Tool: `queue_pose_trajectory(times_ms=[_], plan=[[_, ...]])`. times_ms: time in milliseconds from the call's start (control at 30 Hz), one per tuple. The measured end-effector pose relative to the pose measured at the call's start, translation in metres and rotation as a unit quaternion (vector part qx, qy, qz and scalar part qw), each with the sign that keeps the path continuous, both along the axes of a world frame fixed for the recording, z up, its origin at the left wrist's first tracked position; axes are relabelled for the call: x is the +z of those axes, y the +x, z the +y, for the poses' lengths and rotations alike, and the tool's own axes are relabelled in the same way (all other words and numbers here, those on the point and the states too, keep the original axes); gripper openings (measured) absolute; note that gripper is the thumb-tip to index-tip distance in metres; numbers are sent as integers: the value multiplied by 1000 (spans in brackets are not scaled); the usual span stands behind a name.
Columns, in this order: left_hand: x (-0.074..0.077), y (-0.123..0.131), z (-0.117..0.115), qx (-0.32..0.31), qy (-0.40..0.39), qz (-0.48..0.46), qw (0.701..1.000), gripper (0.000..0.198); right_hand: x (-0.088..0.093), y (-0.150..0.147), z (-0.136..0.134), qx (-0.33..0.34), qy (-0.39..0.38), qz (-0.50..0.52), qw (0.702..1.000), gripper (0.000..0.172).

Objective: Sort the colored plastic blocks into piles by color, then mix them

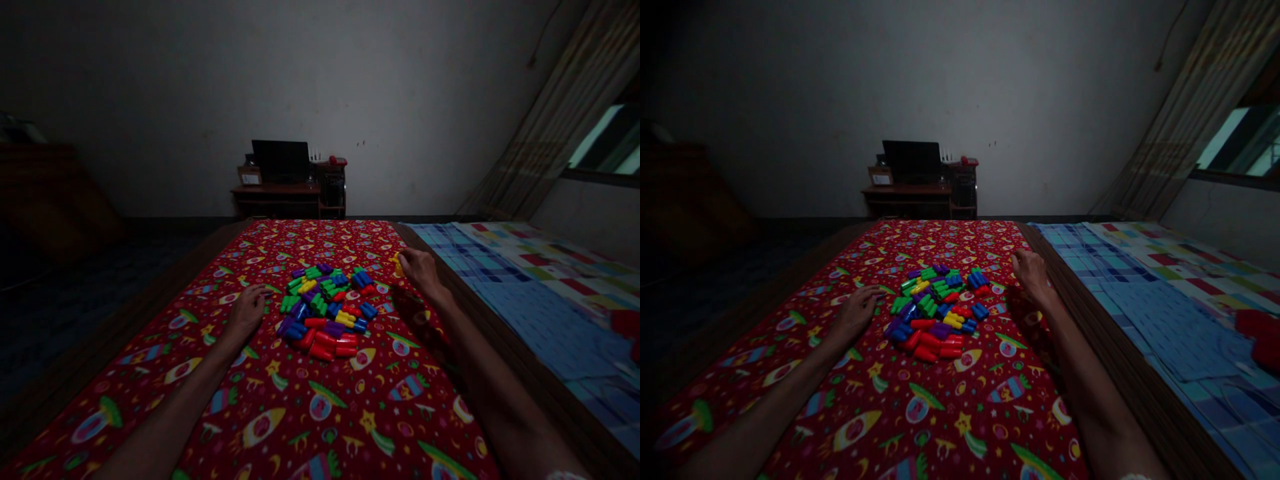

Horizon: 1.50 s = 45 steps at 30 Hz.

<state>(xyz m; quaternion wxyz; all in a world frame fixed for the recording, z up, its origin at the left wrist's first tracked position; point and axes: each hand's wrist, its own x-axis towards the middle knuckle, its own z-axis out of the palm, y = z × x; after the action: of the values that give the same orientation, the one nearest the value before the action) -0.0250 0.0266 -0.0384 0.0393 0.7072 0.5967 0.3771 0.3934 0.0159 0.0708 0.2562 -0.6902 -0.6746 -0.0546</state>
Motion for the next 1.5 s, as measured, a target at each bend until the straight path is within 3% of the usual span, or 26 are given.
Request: queue_pose_trajectory(times_ms=[67, 167, 200, 267, 500, 633, 767, 900, 1033, 1167, 1300, 1433, 1500], plan=[[2, 1, -1, 0, -5, -1, 1000, 37, 12, -29, -11, 151, -50, -1, 987, 33], [4, 0, -2, -3, -8, -2, 1000, 36, 12, -74, -33, 352, -185, -41, 916, 21], [4, 0, -3, -5, -9, -1, 1000, 36, 7, -86, -40, 383, -197, -66, 900, 18], [5, 0, -4, -8, -11, 0, 1000, 36, -6, -102, -50, 396, -168, -118, 895, 17], [-1, 0, 0, -7, 4, -14, 1000, 37, -40, -96, -61, 336, 16, -159, 928, 22], [-2, -1, 2, -8, 6, -17, 1000, 35, -43, -99, -62, 352, 4, -170, 920, 14], [1, -2, 0, -11, -2, -10, 1000, 36, -27, -98, -48, 364, -37, -129, 922, 16], [2, -1, -1, -8, -4, -4, 1000, 37, -4, -62, -15, 221, -22, -38, 974, 25], [1, 0, 0, -3, 1, -8, 1000, 36, -9, -4, 15, 31, 41, -10, 999, 35], [0, -1, 0, -5, 4, -12, 1000, 35, -35, 39, 32, -22, 45, -20, 999, 35], [-1, -1, -1, -8, 12, -14, 1000, 34, -54, 54, 40, -63, 1, -7, 998, 38], [0, 0, -1, -1, 1, -15, 1000, 35, -46, 47, 41, -83, 8, 8, 996, 42], [2, 1, -2, 2, -11, -15, 1000, 35, -37, 33, 39, -55, 37, 37, 997, 40]])
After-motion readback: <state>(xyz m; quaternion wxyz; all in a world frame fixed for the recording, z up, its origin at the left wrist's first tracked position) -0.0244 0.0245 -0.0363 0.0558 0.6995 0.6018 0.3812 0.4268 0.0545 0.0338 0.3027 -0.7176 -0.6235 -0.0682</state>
